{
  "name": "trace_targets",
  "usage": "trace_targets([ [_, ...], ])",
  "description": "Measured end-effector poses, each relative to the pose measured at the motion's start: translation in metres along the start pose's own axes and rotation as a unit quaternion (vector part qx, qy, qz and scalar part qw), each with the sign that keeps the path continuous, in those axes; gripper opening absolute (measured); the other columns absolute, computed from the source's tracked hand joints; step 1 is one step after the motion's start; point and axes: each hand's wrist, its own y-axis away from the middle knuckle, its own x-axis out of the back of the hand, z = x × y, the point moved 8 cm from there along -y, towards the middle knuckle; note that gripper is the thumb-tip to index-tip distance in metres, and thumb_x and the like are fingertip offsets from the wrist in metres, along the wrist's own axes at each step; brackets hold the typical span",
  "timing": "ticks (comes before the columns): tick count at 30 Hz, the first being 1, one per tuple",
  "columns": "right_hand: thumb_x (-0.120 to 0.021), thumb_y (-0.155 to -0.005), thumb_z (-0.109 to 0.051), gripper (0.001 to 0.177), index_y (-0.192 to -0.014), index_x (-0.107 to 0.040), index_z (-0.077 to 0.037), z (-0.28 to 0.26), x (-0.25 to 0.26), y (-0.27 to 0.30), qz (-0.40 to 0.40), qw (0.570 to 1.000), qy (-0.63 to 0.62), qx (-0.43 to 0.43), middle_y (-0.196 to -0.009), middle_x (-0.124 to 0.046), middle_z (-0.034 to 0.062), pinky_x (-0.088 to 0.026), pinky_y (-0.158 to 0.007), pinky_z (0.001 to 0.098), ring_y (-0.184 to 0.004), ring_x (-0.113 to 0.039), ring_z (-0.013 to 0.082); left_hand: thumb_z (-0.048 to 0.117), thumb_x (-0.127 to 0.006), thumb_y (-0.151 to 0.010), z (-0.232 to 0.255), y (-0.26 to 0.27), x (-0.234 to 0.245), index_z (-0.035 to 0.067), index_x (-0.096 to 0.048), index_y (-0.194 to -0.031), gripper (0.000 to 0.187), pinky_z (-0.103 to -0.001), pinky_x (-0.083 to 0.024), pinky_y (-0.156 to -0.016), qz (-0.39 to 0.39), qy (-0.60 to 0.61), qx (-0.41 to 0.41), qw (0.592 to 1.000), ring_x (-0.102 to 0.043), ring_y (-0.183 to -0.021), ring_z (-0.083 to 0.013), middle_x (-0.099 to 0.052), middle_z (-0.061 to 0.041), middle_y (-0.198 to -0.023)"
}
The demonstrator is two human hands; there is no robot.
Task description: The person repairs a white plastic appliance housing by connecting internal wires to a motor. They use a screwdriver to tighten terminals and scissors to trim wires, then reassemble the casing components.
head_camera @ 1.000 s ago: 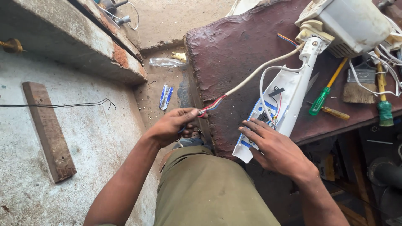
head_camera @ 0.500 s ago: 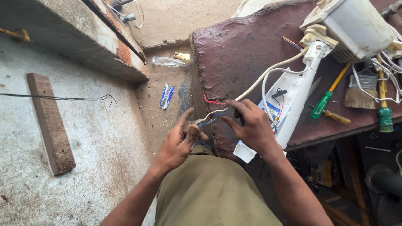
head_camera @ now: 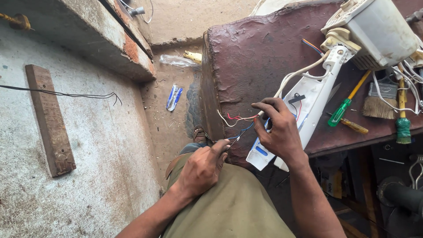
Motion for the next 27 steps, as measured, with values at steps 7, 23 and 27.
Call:
trace_targets([
  [7,-0.084,-0.082,-0.021,0.033,-0.111,-0.076,-0.006,-0.013,-0.014,-0.009,-0.062,0.990,0.107,0.061,-0.107,-0.068,0.0165,-0.055,-0.075,0.0424,-0.090,-0.070,0.0339,0.004,-0.060,-0.091,0.025,-0.004,0.004,0.001,-0.060,-0.127,0.036,-0.036,-0.050,-0.071,-0.036,-0.112,-0.109,0.987,-0.063,-0.076,-0.0217,-0.073,-0.014,-0.123],
  [23,-0.075,-0.094,-0.011,0.018,-0.107,-0.071,0.001,0.053,-0.018,0.012,-0.060,0.901,-0.403,-0.151,-0.090,-0.068,0.0028,-0.046,-0.066,0.0229,-0.074,-0.056,0.0075,0.008,-0.073,-0.089,-0.011,-0.012,0.000,0.002,-0.066,-0.118,0.030,-0.041,-0.054,-0.091,-0.010,-0.010,-0.020,1.000,-0.068,-0.101,-0.0316,-0.072,-0.013,-0.117],
  [27,-0.077,-0.094,-0.013,0.020,-0.108,-0.071,0.001,0.054,-0.017,0.014,-0.040,0.869,-0.474,-0.136,-0.088,-0.067,0.0050,-0.050,-0.067,0.0244,-0.075,-0.059,0.0097,0.012,-0.076,-0.089,-0.025,-0.016,-0.003,0.003,-0.068,-0.114,0.028,-0.042,-0.053,-0.097,0.002,0.020,0.028,0.999,-0.066,-0.111,-0.0348,-0.070,-0.015,-0.119],
])
